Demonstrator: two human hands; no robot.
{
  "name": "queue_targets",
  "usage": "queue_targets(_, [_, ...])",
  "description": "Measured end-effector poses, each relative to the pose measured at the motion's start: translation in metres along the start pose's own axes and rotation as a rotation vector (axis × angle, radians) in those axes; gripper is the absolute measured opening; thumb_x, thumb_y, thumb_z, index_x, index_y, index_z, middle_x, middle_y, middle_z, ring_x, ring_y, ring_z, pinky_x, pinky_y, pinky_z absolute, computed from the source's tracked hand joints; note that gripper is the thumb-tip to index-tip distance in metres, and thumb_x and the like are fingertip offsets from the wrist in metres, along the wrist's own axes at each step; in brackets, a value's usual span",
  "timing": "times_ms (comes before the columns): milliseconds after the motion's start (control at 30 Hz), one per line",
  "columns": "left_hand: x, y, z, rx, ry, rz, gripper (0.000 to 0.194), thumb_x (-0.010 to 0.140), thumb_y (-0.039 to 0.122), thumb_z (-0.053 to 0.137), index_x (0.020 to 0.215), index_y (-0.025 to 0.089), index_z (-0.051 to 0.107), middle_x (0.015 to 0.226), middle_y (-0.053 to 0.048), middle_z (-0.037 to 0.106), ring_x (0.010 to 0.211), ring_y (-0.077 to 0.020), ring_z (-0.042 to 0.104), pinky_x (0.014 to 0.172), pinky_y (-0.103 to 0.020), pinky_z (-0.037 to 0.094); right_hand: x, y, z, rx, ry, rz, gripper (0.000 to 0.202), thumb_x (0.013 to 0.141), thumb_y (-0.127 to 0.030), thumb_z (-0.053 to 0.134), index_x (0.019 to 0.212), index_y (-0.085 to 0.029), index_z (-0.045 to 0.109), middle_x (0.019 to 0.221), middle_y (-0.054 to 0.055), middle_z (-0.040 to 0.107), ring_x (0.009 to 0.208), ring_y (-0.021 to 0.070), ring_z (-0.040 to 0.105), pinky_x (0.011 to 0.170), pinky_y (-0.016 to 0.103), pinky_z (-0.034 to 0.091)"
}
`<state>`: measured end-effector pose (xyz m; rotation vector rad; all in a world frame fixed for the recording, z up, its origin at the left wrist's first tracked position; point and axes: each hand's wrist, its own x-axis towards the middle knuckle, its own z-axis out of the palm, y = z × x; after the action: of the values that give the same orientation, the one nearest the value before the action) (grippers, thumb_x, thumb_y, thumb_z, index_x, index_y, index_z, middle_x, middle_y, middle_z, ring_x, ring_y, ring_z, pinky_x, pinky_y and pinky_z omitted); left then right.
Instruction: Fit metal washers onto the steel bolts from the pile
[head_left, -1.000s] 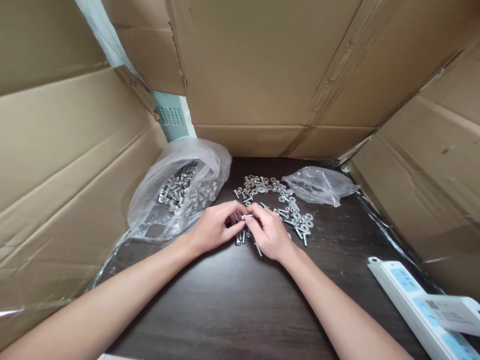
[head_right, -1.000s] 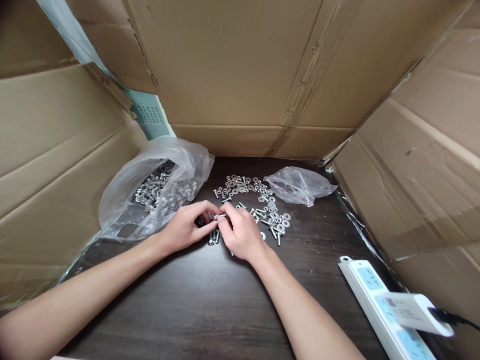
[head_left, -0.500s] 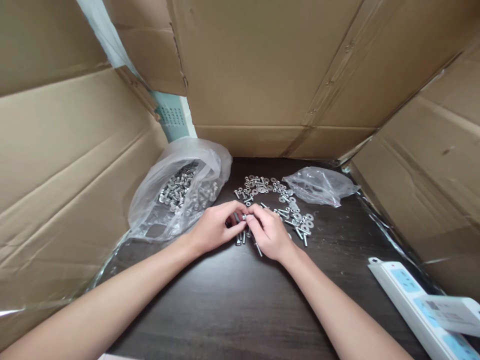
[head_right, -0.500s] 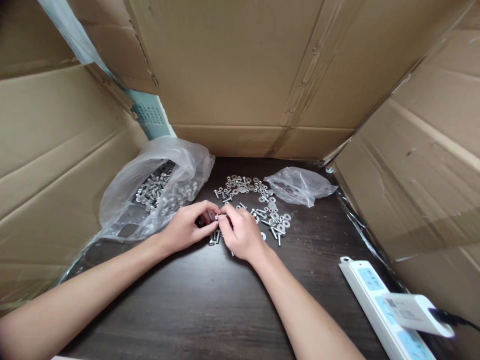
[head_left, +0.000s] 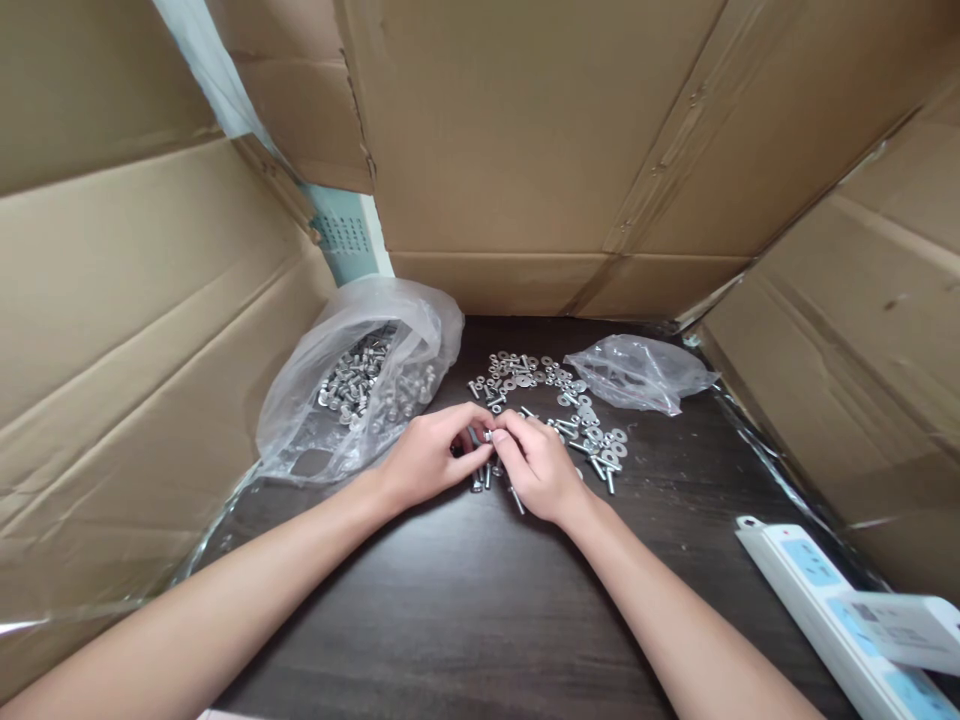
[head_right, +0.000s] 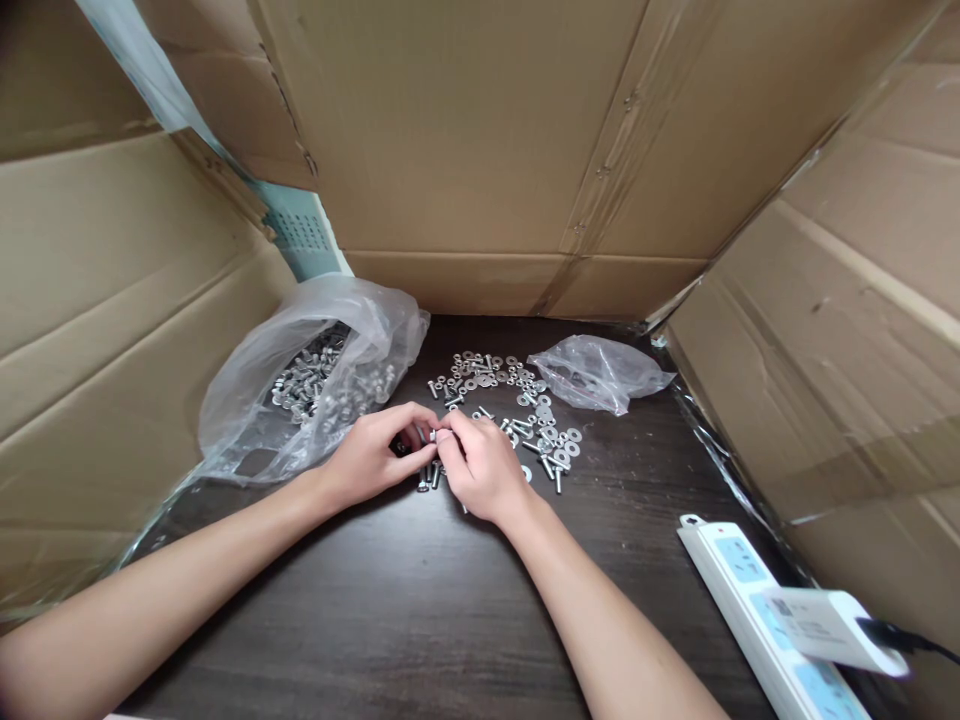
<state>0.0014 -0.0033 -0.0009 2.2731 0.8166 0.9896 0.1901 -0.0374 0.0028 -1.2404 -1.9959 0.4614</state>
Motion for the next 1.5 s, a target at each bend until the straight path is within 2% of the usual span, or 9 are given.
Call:
queue_targets(200, [0.0004, 0.0, 0.0, 0.004, -0.007, -0.008, 0.013, 0.091, 0.018, 0.066, 0.105, 0.02, 0.064, 0.092, 0.0, 0.072, 0.07, -0.0106, 0.065, 0.07, -0.022, 0.053, -0.0009, 0.0007, -0.0005, -0.008, -0.004, 0.005, 0.023, 0.102, -0.027, 0.041, 0.082, -0.023, 0.053, 0.074, 0.002, 0.064, 0.067, 0.0183, 0.055, 0.069, 0.032, 0.039])
queue_targets(367, [0.0006, 0.0006, -0.0007, -0.007, -0.016, -0.001, 0.012, 0.094, 0.022, 0.065, 0.106, 0.02, 0.065, 0.092, 0.0, 0.072, 0.071, -0.0107, 0.065, 0.07, -0.022, 0.054, -0.0018, 0.0001, -0.0018, 0.017, -0.036, 0.052, 0.017, 0.1, -0.027, 0.042, 0.092, -0.022, 0.055, 0.081, 0.003, 0.065, 0.074, 0.0199, 0.058, 0.073, 0.032, 0.04])
queue_targets(833, [0.001, 0.0005, -0.0013, -0.012, -0.028, 0.0, 0.011, 0.096, 0.023, 0.065, 0.106, 0.019, 0.066, 0.093, -0.001, 0.072, 0.073, -0.0117, 0.066, 0.072, -0.023, 0.054, -0.0023, -0.0002, -0.0029, 0.048, -0.029, 0.068, 0.008, 0.094, -0.023, 0.046, 0.097, -0.023, 0.054, 0.078, 0.001, 0.064, 0.073, 0.0202, 0.058, 0.071, 0.032, 0.042])
queue_targets(1500, [0.0009, 0.0005, -0.0003, 0.004, -0.02, -0.004, 0.014, 0.095, 0.023, 0.064, 0.108, 0.02, 0.065, 0.094, -0.001, 0.073, 0.071, -0.0114, 0.066, 0.07, -0.023, 0.055, -0.0025, 0.0013, -0.0016, 0.021, -0.024, 0.043, 0.013, 0.099, -0.026, 0.043, 0.092, -0.023, 0.053, 0.079, 0.002, 0.063, 0.073, 0.0197, 0.057, 0.07, 0.031, 0.042])
